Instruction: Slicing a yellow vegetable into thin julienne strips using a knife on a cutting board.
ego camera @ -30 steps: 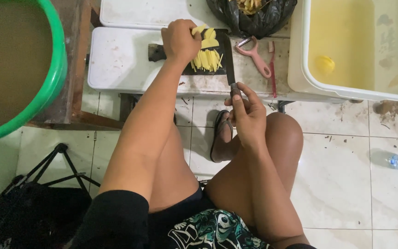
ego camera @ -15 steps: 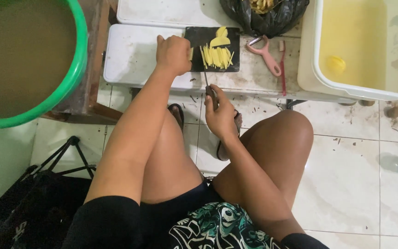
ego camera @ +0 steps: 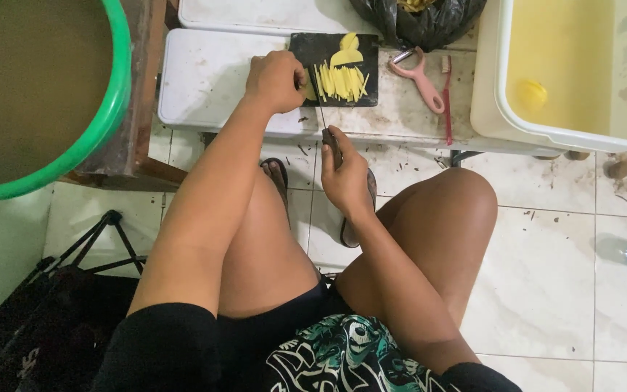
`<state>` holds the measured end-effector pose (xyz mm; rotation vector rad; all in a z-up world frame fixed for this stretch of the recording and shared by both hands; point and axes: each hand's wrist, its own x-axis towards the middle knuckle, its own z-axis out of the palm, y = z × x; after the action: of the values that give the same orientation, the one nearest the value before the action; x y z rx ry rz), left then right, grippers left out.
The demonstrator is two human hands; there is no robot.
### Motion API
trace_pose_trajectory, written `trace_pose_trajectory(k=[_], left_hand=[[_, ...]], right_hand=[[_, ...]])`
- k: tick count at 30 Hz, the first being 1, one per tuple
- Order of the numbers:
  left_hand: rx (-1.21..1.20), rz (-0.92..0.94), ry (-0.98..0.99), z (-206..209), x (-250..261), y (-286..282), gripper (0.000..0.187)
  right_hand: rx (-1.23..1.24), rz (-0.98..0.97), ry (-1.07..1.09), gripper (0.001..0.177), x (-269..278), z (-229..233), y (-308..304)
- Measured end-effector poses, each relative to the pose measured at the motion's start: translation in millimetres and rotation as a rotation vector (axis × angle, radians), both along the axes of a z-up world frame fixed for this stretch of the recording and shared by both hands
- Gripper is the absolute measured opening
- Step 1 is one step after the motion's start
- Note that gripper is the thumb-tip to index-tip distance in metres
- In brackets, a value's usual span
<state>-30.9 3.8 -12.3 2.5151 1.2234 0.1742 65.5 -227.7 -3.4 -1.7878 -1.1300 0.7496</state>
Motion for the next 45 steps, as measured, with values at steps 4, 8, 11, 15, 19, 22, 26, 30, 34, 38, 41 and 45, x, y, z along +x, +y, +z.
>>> trace_pose_trajectory(k=[4, 8, 11, 15, 19, 22, 26, 30, 34, 38, 41, 45], left_hand=[[0.008, -0.009, 0.087, 8.5, 2.7, -4.1, 0.037], [0.062, -0.04, 0.083, 5.7, 3.0, -3.9, 0.033], [0.097, -0.057, 0.1, 1.4, 3.7, -1.5, 0.031], [0.16, -0.102, 0.109, -3.4, 5.9, -1.7, 0.035], [0.144, -0.104, 0.11, -6.7, 7.1, -0.3, 0.03], [0.143, -0.068, 0.112, -3.1, 7.6, -1.2, 0.032], [0.153, -0.048, 0.182, -1.2, 10.3, -4.7, 0.042], [0.163, -0.041, 0.201, -0.5, 10.1, -2.4, 0.045], [0.125, -0.043, 0.174, 5.3, 6.7, -5.1, 0.05], [0.07, -0.026, 0.206, 12.9, 8.0, -4.9, 0.046], [0.077, -0.047, 0.208, 12.1, 6.8, -3.3, 0.047], [0.079, -0.049, 0.211, 10.2, 8.3, -0.7, 0.044]], right_hand=[[0.067, -0.038, 0.01, 0.043, 2.9, -13.5, 4.5], [0.088, -0.05, 0.005, 0.042, 4.6, -8.5, 5.4], [0.099, -0.028, -0.029, 0.041, 5.4, -13.1, 5.7], [0.118, -0.005, -0.083, 0.042, 4.4, -13.7, 3.2], [0.167, 0.013, -0.062, 0.042, 5.6, -13.2, 4.6], [0.107, 0.01, -0.041, 0.043, 6.6, -4.6, 4.9], [0.043, 0.045, -0.045, 0.046, 10.2, -2.9, 4.9], [0.041, 0.054, -0.063, 0.046, 9.4, 1.1, 0.9], [0.035, 0.056, -0.076, 0.047, 10.1, 1.9, -7.8], [-0.051, 0.058, -0.021, 0.048, 10.5, 11.1, -9.3], [-0.035, 0.051, -0.026, 0.047, 7.8, 6.7, -7.2], [0.037, 0.041, -0.005, 0.046, 9.0, -0.4, 4.7]])
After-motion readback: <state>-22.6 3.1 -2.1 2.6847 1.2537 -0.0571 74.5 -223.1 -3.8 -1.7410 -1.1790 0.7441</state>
